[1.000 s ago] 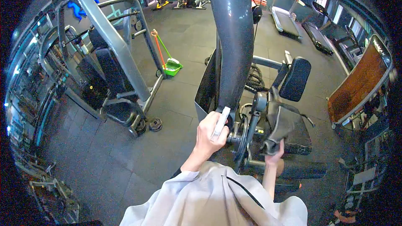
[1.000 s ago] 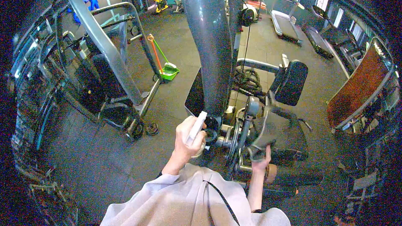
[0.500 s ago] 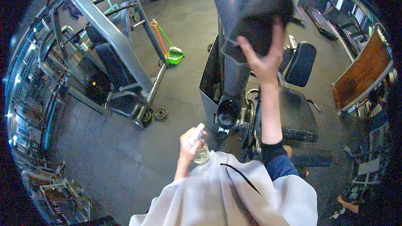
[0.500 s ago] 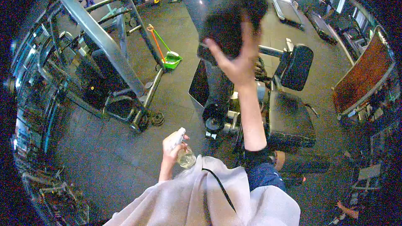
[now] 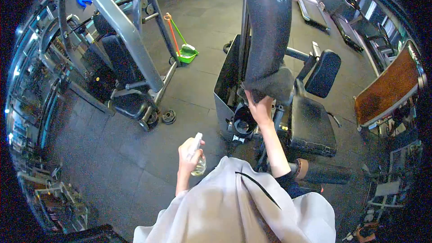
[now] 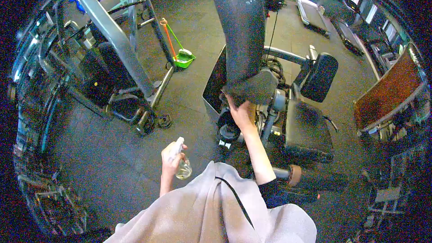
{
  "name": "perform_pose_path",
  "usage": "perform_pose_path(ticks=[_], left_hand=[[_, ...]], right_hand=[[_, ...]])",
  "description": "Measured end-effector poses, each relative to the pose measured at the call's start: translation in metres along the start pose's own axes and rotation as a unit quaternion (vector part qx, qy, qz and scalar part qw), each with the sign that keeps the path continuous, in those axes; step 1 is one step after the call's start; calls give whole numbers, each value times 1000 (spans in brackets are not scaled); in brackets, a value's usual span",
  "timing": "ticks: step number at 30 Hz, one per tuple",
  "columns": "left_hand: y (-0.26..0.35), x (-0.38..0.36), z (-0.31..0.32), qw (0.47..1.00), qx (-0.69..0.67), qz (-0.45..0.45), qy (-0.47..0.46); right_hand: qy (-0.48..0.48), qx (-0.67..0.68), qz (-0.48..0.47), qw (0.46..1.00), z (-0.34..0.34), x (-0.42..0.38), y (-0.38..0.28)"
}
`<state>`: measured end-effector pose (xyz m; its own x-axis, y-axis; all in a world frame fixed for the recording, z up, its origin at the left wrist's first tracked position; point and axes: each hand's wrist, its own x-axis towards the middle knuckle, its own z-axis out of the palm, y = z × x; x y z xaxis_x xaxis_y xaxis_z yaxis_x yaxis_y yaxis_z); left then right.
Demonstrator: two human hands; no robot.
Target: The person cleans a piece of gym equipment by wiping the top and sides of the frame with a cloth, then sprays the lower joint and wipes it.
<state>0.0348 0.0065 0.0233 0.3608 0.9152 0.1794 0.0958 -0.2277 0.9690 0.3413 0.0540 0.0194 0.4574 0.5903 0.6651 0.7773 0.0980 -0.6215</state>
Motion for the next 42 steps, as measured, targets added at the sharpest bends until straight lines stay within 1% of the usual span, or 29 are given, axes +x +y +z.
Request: perform_pose_path(ticks=[1, 3, 4, 5, 7, 8, 9, 10, 12, 14, 16, 18, 19, 20, 21, 22, 23, 26, 27, 30, 32, 33, 35, 36, 37, 38, 39, 40, 42], left_hand=[[-1, 1, 0, 1000, 3, -3, -5], [3, 4, 0, 1000, 8, 1, -17], [4, 7, 1, 1000, 1, 6, -20], [4, 9, 3, 1000, -6, 11, -22], [6, 11, 5, 999, -12, 14, -32], [7, 14, 7, 999, -11, 14, -37], [8, 15, 7, 999, -10, 16, -41], [10, 16, 9, 999, -13, 16, -42], [14, 16, 10, 999, -20, 18, -43], [6, 12, 11, 997, -64, -14, -42], [3, 8, 12, 995, -79, -39, -37], [2, 5, 9, 997, -50, -20, -47], [-1, 3, 7, 997, -46, -25, -52], [-3, 2, 5, 997, -42, -30, -57], [-6, 1, 4, 998, -38, -23, -52], [-8, 2, 4, 998, -29, -22, -53], [-10, 1, 2, 998, -20, -23, -55], [-6, 1, 0, 998, -5, -21, -63], [-3, 3, 0, 998, -4, -18, -64], [-8, 5, 1, 998, -10, -21, -58], [-3, 5, -1, 998, 32, 20, -60], [-1, 6, -1, 996, 53, 40, -60], [1, 4, -2, 997, 41, 30, -62], [2, 1, -2, 997, 36, 22, -63], [6, -1, -2, 998, 25, 13, -62], [12, -2, -1, 998, 16, 4, -62], [15, -4, -2, 998, 6, -5, -64], [15, -6, -3, 998, 14, -16, -63], [9, -9, -5, 997, 29, -32, -63]], right_hand=[[6, -29, -17, 999, 0, 12, 1], [63, 5, -83, 995, -26, 58, -52], [112, -18, -148, 983, -24, 78, -49], [178, -61, -202, 961, -36, 106, -73], [130, 2, -175, 976, -67, 156, -118], [157, 11, -192, 969, -77, 176, -137], [215, -2, -226, 950, -81, 195, -145], [177, 64, -229, 955, -84, 213, -148], [167, 80, -236, 954, -87, 213, -149], [143, 161, -162, 963, -75, 189, -133], [138, 172, -115, 969, -57, 150, -103], [129, 67, -71, 987, -37, 96, -67], [87, 58, 0, 994, -28, 63, -51], [53, 13, 28, 998, -12, 27, -23], [-21, 50, 108, 993, -16, 7, -27], [-73, -42, 137, 987, -6, -18, -8], [-85, 16, 79, 993, -11, -24, -4], [-49, 34, 87, 994, -6, -20, 8], [-18, 88, 96, 991, -7, -13, 4], [148, -46, -14, 988, -17, 32, -43], [134, -35, -72, 988, -31, 60, -57], [175, -2, -127, 976, -36, 74, -61], [177, 16, -141, 974, -50, 104, -80], [197, 19, -225, 954, -63, 132, -93], [174, 37, -207, 962, -78, 151, -116], [159, 56, -222, 960, -89, 172, -132], [188, 27, -275, 943, -95, 195, -142], [170, 44, -221, 959, -95, 209, -150], [203, -26, -235, 950, -95, 213, -194]])
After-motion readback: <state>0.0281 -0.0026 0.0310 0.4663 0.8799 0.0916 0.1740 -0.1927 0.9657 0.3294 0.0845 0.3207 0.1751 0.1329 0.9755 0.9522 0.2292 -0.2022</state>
